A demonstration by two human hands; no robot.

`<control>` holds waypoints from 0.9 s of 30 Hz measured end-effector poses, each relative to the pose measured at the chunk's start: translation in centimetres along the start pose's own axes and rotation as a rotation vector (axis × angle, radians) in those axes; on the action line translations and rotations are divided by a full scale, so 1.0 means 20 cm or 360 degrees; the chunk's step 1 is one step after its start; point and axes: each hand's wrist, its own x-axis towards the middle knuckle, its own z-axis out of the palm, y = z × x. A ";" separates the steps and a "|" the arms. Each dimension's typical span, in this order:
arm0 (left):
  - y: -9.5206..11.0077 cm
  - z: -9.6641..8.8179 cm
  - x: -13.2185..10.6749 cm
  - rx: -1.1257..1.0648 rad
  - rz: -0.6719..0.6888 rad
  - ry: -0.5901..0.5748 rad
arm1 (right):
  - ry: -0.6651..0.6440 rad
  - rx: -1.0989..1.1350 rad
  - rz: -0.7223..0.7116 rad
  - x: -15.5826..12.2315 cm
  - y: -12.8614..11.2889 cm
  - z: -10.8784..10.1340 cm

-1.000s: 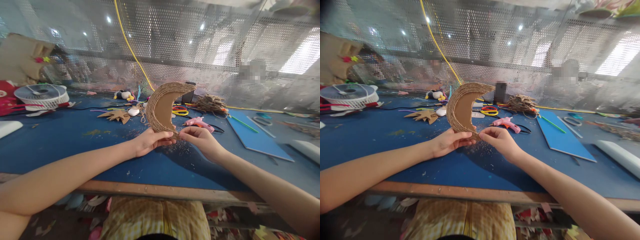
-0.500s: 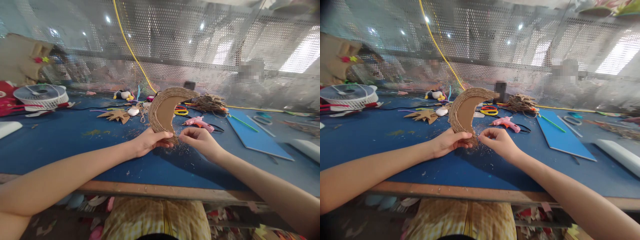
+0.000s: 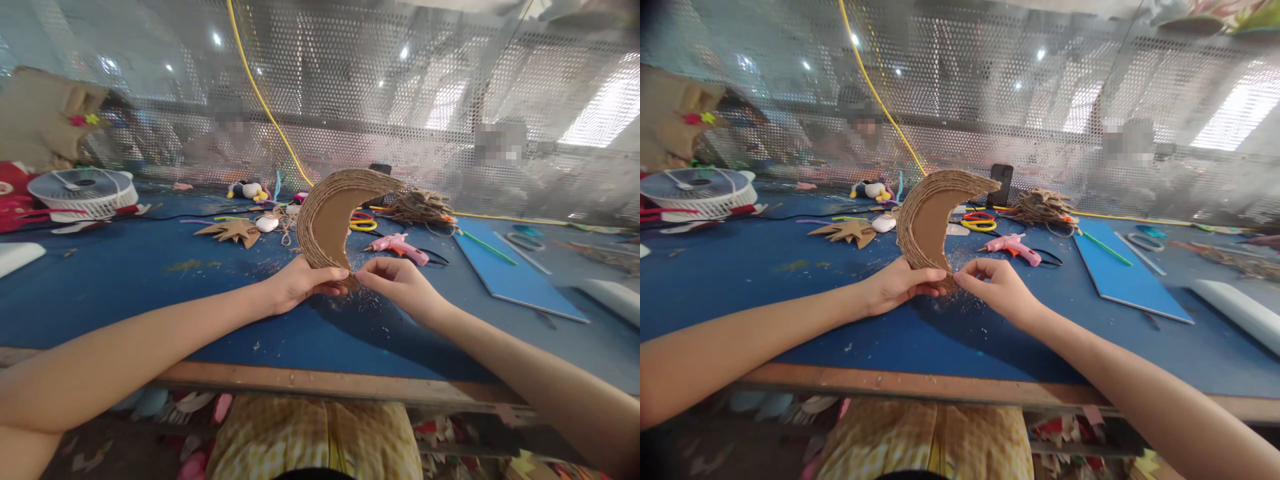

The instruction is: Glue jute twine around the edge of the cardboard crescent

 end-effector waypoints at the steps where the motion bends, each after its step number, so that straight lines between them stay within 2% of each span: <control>1: 0.00 0.00 0.00 0.0009 -0.0004 -0.0005 | 0.0008 -0.0005 -0.0008 0.00 0.00 0.00; 15: 0.02 0.01 -0.01 0.0030 -0.0026 0.0028 | 0.0001 -0.0078 -0.0066 -0.01 -0.03 0.01; 27: 0.02 0.00 0.00 0.0050 -0.0019 -0.0023 | 0.0006 -0.0100 -0.0064 0.00 -0.03 0.01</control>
